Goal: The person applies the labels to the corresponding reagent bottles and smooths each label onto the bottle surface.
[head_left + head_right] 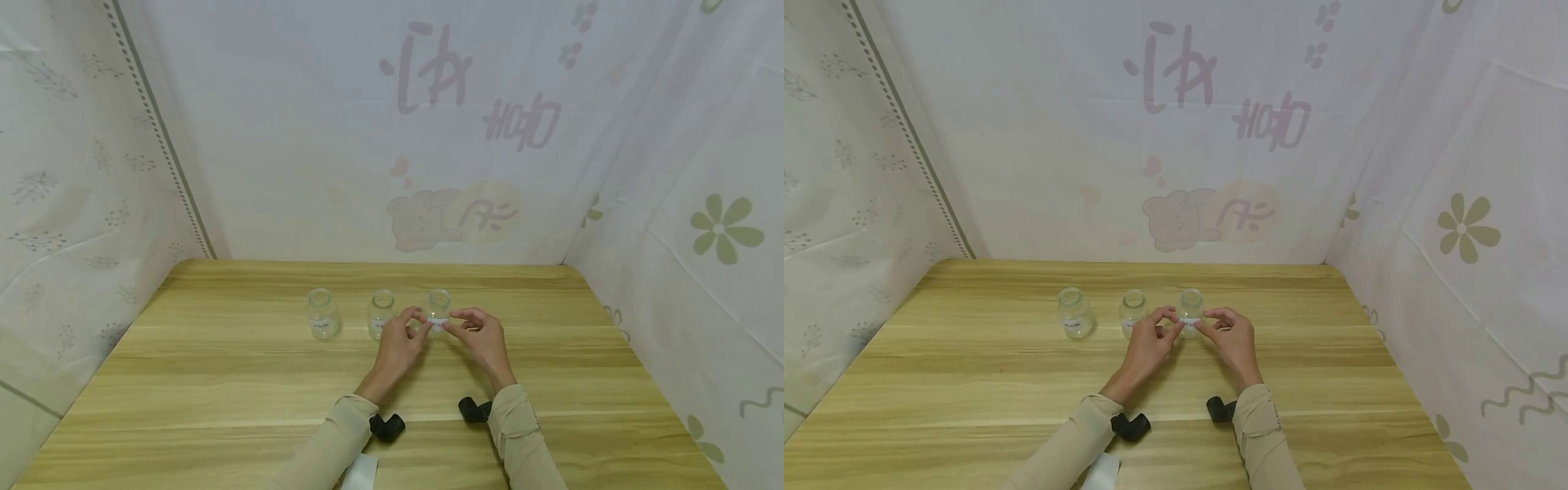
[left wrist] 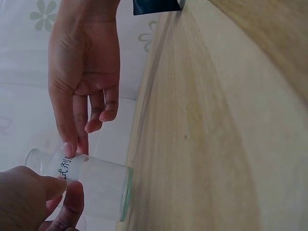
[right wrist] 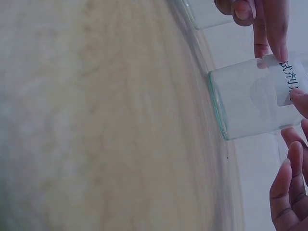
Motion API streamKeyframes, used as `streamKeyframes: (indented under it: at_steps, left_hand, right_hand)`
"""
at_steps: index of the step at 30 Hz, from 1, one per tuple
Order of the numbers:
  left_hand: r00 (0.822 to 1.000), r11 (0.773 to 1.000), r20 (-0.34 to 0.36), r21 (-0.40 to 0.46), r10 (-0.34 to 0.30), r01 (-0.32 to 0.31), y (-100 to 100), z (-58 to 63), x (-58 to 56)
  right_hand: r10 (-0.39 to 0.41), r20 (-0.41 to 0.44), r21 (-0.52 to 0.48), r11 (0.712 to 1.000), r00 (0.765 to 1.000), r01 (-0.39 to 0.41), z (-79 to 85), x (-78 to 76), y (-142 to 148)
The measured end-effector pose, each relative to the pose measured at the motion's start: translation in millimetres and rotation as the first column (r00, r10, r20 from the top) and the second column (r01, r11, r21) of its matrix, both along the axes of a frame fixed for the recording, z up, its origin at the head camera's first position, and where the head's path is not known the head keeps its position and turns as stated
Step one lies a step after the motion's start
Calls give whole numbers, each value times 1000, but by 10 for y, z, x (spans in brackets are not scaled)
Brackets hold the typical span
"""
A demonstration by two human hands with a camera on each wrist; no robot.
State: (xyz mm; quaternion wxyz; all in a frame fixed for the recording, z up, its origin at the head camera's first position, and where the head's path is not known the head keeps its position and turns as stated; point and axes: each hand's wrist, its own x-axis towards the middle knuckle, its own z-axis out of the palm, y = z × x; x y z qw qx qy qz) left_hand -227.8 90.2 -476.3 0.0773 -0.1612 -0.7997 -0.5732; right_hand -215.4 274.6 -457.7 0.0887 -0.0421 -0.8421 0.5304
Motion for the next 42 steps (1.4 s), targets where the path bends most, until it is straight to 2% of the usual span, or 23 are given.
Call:
streamKeyframes:
  at_steps: [17,29,35,42]
  left_hand:
    - [1000,1000,-4,14,-16,16,-2,-12,-11]
    - [998,999,50,29,-25,24,-4,-16,-13]
    - [998,999,51,36,-40,38,-16,6,-6]
    - [998,999,52,-3,-39,40,-27,31,-1]
  right_hand:
    - [1,-2,-13,1000,1000,-1,-7,-14,27]
    - [1,-8,1,1000,1000,-1,-24,-19,45]
    - [4,14,-15,1000,1000,-4,20,3,37]
    - [4,37,-13,1000,999,-4,33,3,37]
